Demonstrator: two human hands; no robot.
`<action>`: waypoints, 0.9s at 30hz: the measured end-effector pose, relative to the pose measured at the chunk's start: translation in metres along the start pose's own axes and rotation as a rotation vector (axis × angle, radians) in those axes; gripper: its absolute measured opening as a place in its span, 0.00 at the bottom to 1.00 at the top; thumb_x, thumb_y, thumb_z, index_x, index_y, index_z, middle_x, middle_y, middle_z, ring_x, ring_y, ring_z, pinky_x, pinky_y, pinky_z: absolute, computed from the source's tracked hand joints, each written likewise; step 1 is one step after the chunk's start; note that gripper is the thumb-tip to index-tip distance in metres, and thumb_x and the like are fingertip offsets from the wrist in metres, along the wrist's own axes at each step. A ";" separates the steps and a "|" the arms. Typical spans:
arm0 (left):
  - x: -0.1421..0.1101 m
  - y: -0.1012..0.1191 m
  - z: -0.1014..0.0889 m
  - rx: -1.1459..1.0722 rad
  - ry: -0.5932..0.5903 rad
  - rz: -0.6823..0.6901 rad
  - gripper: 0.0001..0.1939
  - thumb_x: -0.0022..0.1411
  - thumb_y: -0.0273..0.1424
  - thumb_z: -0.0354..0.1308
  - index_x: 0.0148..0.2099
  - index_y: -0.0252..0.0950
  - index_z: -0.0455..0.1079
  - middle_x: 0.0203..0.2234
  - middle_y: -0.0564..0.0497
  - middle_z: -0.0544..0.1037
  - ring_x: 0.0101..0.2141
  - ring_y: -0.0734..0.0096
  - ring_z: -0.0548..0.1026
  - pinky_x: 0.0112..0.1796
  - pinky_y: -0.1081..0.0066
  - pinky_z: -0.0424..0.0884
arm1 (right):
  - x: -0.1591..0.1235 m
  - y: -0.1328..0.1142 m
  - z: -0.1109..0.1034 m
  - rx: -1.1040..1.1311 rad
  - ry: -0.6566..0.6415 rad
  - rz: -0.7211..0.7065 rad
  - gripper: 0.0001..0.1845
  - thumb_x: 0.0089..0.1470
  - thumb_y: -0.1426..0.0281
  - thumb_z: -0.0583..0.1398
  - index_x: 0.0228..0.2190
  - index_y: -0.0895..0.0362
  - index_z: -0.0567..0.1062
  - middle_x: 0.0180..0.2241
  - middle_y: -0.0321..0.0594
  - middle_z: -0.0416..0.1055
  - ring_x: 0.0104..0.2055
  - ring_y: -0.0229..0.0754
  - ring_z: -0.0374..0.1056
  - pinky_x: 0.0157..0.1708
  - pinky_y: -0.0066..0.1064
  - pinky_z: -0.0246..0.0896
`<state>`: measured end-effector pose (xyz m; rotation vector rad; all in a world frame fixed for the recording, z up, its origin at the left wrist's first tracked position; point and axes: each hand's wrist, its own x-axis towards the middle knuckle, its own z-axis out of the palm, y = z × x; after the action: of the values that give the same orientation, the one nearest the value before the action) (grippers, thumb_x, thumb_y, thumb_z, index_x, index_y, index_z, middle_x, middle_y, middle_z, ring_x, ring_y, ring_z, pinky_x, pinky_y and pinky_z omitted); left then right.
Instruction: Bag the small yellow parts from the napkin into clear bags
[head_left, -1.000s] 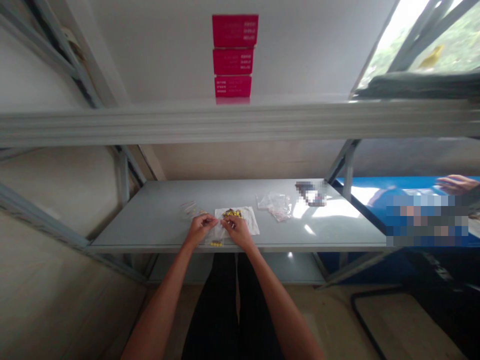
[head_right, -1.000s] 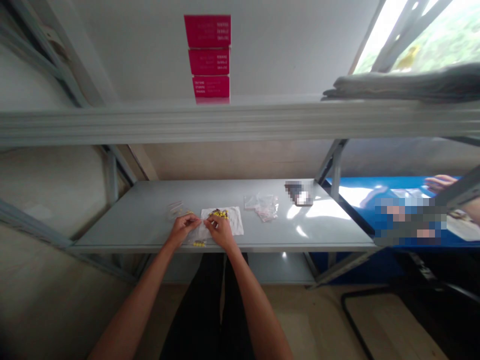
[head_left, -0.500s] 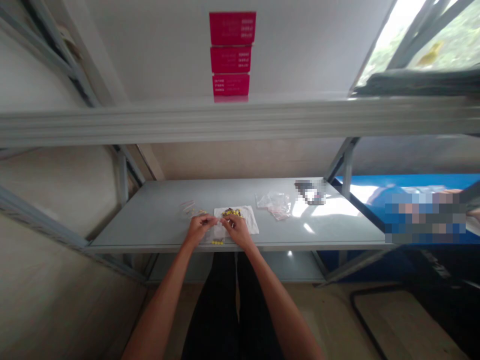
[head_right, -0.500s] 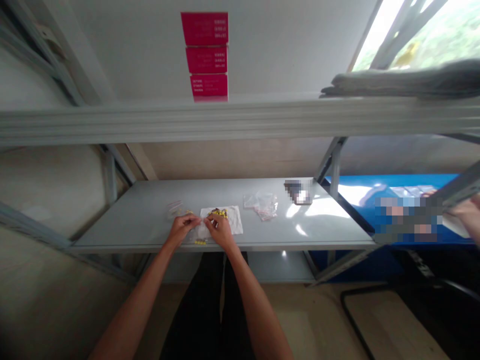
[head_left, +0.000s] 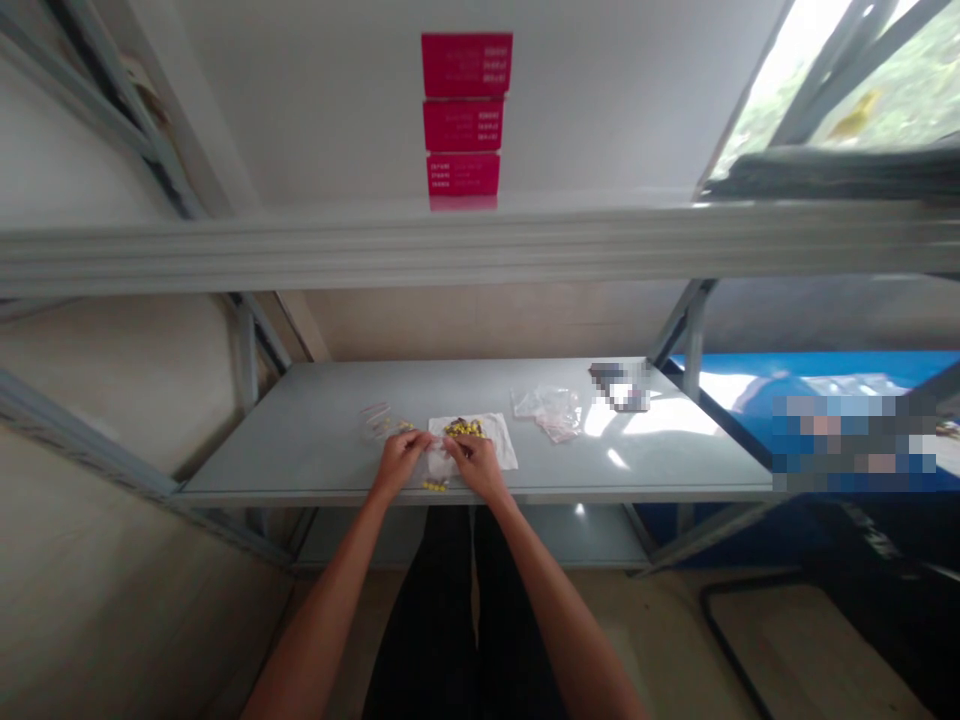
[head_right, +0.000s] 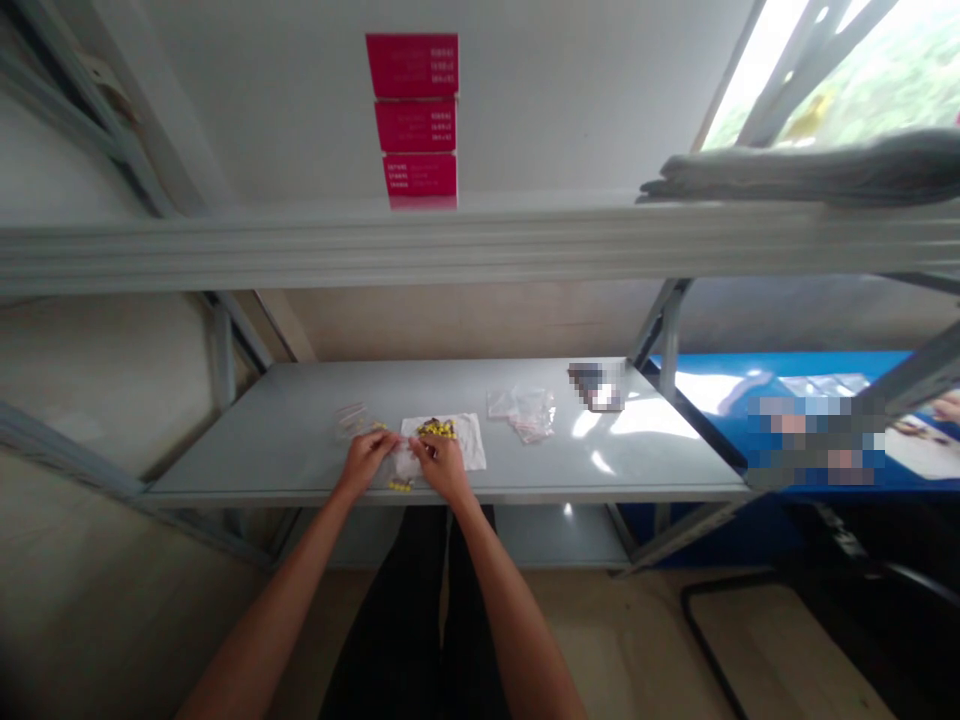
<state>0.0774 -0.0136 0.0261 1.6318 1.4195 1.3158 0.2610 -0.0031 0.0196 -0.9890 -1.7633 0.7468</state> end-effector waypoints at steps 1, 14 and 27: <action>0.000 0.000 0.000 0.027 0.029 0.016 0.22 0.62 0.47 0.57 0.29 0.35 0.77 0.23 0.49 0.78 0.27 0.66 0.73 0.32 0.70 0.67 | -0.001 -0.002 0.000 0.034 0.023 0.011 0.29 0.67 0.53 0.53 0.23 0.56 0.78 0.24 0.38 0.76 0.26 0.38 0.68 0.30 0.28 0.56; 0.020 -0.035 -0.073 0.688 0.221 0.181 0.16 0.63 0.35 0.59 0.51 0.39 0.80 0.44 0.41 0.81 0.46 0.54 0.74 0.53 0.53 0.67 | 0.036 0.017 -0.076 -0.629 0.253 0.122 0.15 0.63 0.71 0.55 0.42 0.59 0.81 0.42 0.51 0.80 0.45 0.49 0.70 0.45 0.36 0.60; -0.001 0.036 -0.006 0.351 0.151 0.386 0.27 0.60 0.40 0.67 0.60 0.40 0.71 0.59 0.41 0.70 0.60 0.52 0.66 0.60 0.55 0.63 | 0.050 0.003 -0.093 -0.370 -0.077 -0.152 0.14 0.63 0.68 0.57 0.41 0.54 0.83 0.42 0.44 0.81 0.41 0.45 0.74 0.46 0.35 0.66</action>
<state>0.0849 -0.0243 0.0602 2.1625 1.5433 1.4884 0.3374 0.0472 0.0729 -1.0620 -2.0649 0.3720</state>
